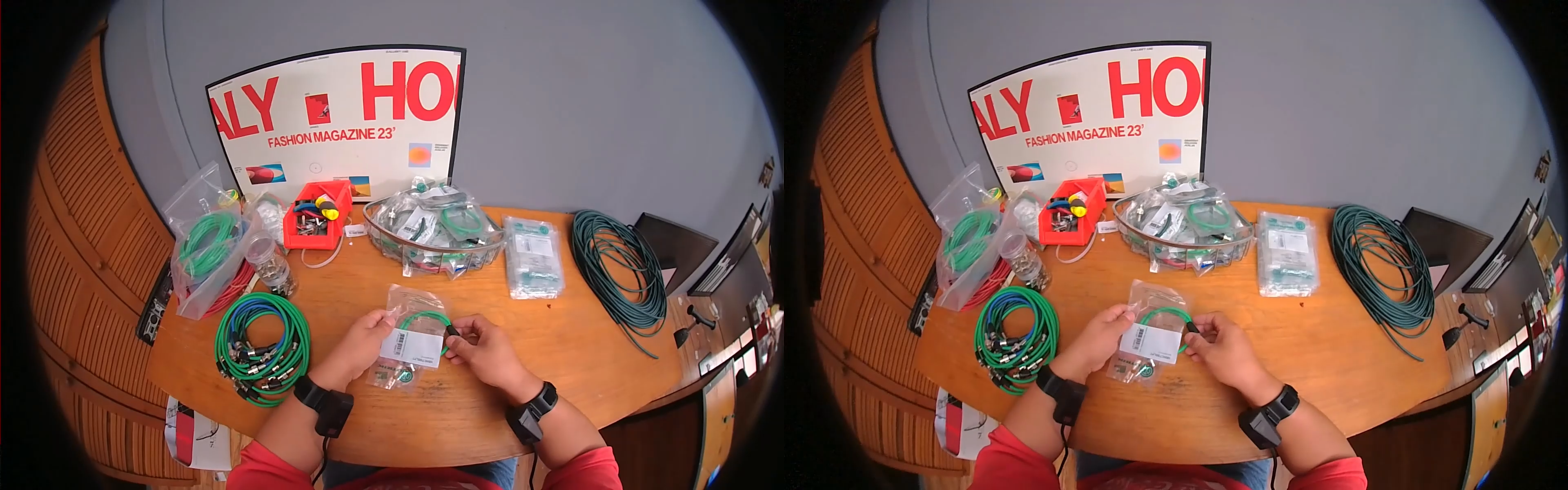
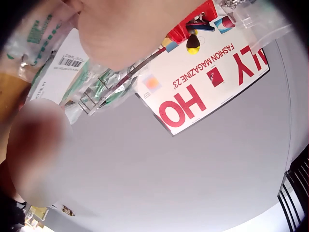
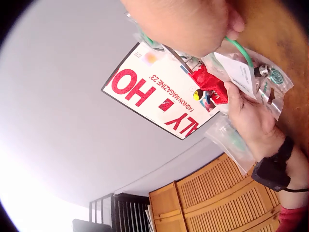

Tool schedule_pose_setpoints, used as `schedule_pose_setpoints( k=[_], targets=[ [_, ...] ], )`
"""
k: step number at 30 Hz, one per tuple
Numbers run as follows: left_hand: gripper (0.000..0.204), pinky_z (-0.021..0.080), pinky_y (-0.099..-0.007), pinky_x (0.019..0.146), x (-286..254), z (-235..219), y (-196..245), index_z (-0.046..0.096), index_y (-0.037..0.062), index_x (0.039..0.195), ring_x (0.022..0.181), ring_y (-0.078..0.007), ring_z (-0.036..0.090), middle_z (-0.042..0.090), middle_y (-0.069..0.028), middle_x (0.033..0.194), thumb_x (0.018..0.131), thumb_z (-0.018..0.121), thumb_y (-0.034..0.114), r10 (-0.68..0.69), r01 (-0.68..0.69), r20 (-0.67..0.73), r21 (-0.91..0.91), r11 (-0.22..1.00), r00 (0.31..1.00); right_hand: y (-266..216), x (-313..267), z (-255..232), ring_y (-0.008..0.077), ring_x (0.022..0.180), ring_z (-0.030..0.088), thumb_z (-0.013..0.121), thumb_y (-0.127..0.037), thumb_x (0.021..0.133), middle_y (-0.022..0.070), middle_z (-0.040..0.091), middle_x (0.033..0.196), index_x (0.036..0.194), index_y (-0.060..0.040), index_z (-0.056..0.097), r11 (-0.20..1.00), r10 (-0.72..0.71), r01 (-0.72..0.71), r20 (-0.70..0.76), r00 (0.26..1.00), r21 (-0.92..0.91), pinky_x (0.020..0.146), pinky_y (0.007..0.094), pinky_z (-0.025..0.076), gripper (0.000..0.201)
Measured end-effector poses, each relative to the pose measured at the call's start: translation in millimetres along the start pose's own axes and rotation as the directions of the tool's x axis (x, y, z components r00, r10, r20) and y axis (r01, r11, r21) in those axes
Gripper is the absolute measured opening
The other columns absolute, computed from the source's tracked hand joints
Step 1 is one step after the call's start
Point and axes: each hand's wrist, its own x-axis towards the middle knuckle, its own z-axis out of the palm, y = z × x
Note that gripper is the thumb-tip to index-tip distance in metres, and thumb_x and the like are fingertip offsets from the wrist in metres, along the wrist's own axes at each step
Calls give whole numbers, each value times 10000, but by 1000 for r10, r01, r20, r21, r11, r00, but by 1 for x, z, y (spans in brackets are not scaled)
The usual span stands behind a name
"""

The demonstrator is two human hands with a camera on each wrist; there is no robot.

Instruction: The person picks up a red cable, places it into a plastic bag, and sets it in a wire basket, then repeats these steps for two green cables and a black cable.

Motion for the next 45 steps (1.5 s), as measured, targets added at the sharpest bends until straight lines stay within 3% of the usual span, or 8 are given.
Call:
schedule_pose_setpoints(
  k=[8,18,31,33,37,39,43,45],
  targets=[
    [261,516,-259,827,2,-2,-2,576,9,1230,924,-92,612,646,-28,1040,1071,473,188,207,-202,-2,209,957,978,-8,0,-4,144,844,688,630,-29,975,97,656,1033,1192,52,545,994,16,-10,-51,999,111,717,260,598,247],
    [313,496,-276,911,-4,11,-3,545,-7,1293,1036,-97,583,631,-40,1141,1083,465,209,111,-110,144,-19,994,983,-7,-5,-7,103,843,646,614,-38,985,45,688,1007,1198,23,618,998,39,-33,140,989,-44,756,253,544,222],
    [423,507,-358,1017,-10,22,3,410,-3,1436,1234,-200,581,583,-118,1334,1052,506,145,98,-10,335,-255,967,937,-10,-4,-3,77,855,616,685,-32,944,47,666,971,1129,33,569,993,-60,59,5,998,106,743,222,516,227],
    [426,509,-371,1020,-12,24,6,409,-1,1437,1243,-216,580,581,-128,1340,1047,510,139,117,-11,357,-287,958,927,-12,-4,-2,75,858,610,743,-62,908,45,640,970,1096,16,548,965,-141,106,-131,981,-241,727,222,519,281],
    [421,500,-402,1039,-10,23,6,410,9,1434,1254,-249,581,576,-145,1355,1042,508,126,128,-14,311,-342,940,942,-10,-3,-5,118,895,626,722,-152,943,93,633,1119,1187,6,518,921,-309,242,-192,931,-306,734,270,546,355],
    [415,498,-407,1042,-6,20,3,414,12,1431,1249,-251,583,579,-144,1349,1040,506,118,155,-37,295,-370,928,943,-12,-2,-7,146,937,633,653,-286,996,93,616,1162,1303,25,482,981,-108,130,-145,983,147,753,295,554,469],
    [391,502,-398,1030,-4,19,-1,436,19,1412,1213,-240,600,597,-134,1315,1034,505,91,178,-46,274,-428,903,945,-17,-10,-2,160,908,638,591,-477,1001,114,650,1098,1371,56,435,996,89,-86,246,965,-21,721,281,557,668],
    [383,506,-387,1020,-5,19,-1,443,15,1403,1192,-230,610,605,-129,1300,1033,510,88,167,-50,256,-411,911,952,-12,-10,1,139,864,649,605,-375,1018,97,676,1034,1297,34,515,992,101,-75,272,957,-103,696,270,553,503]
  ],
)
